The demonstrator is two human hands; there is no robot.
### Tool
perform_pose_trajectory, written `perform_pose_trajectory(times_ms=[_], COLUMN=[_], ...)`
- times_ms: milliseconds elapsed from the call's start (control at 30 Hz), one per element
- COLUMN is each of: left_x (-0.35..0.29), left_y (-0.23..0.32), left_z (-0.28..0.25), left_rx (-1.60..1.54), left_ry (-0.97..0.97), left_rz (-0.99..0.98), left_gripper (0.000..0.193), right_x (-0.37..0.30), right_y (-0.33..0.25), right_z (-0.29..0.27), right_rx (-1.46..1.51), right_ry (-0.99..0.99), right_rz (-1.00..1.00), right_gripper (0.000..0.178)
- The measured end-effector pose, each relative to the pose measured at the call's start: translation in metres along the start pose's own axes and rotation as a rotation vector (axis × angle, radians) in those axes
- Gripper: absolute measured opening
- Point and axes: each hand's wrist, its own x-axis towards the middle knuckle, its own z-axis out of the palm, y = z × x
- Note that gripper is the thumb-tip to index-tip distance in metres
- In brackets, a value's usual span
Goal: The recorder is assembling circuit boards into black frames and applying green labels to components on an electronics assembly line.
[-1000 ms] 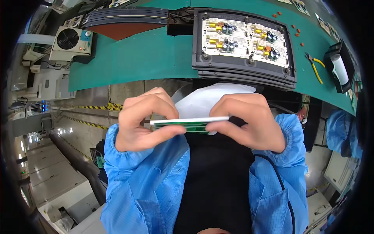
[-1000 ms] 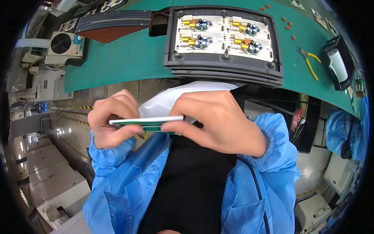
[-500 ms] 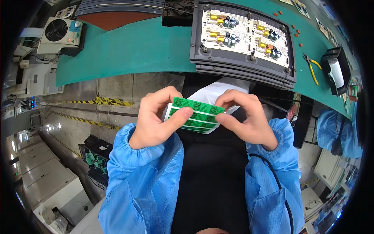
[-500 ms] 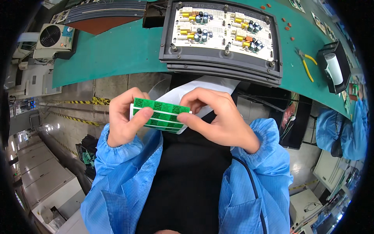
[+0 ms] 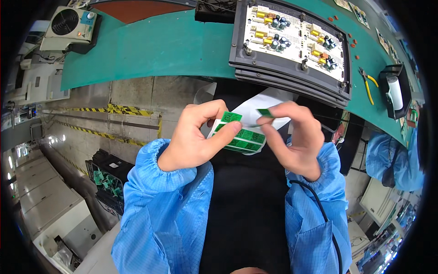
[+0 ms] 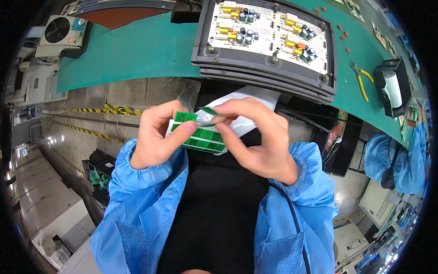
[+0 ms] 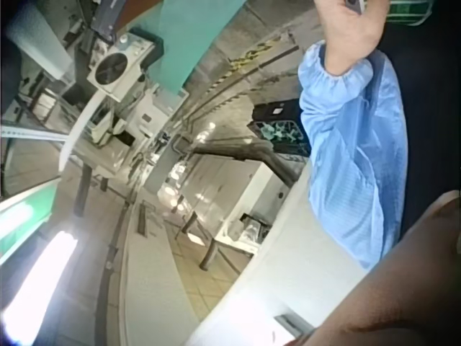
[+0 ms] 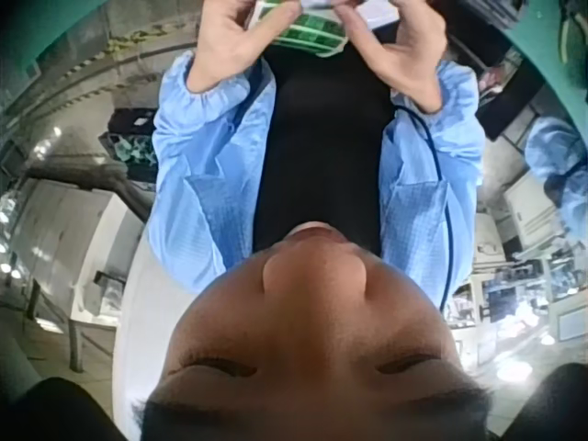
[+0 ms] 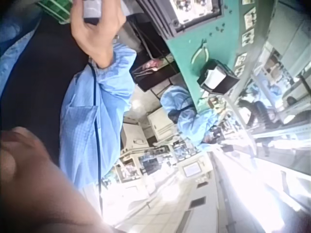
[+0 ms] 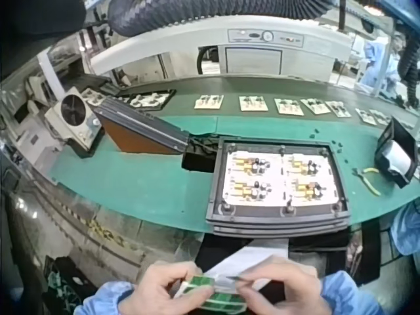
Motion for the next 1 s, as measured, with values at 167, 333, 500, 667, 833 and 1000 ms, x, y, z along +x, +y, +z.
perform_pose_trajectory(times_ms=[167, 333, 500, 667, 833, 1000], left_x=[0.001, 0.003, 0.006, 0.014, 0.010, 0.014], left_y=[0.002, -0.001, -0.004, 0.007, 0.007, -0.001], left_z=[0.004, -0.004, -0.010, -0.017, -0.016, -0.014], left_rx=[0.123, 0.316, 0.297, 0.317, 0.225, 0.106], left_ry=[-0.062, -0.110, -0.020, -0.034, -0.060, 0.026], left_rz=[0.084, 0.196, 0.342, 0.407, 0.232, 0.209], left_gripper=[0.022, 0.024, 0.026, 0.024, 0.018, 0.023], right_x=[0.008, 0.002, -0.004, -0.006, -0.008, -0.012], right_y=[-0.004, 0.008, -0.003, -0.001, 0.000, 0.005], right_z=[0.010, 0.009, 0.000, -0.001, 0.004, -0.003], right_rx=[0.196, 0.215, 0.172, 0.143, 0.115, 0.081], right_ry=[0.043, 0.118, -0.062, -0.095, -0.014, 0.018], right_rz=[0.144, -0.043, 0.088, 0.063, 0.097, 0.067], right_gripper=[0.058, 0.070, 0.098, 0.097, 0.093, 0.090])
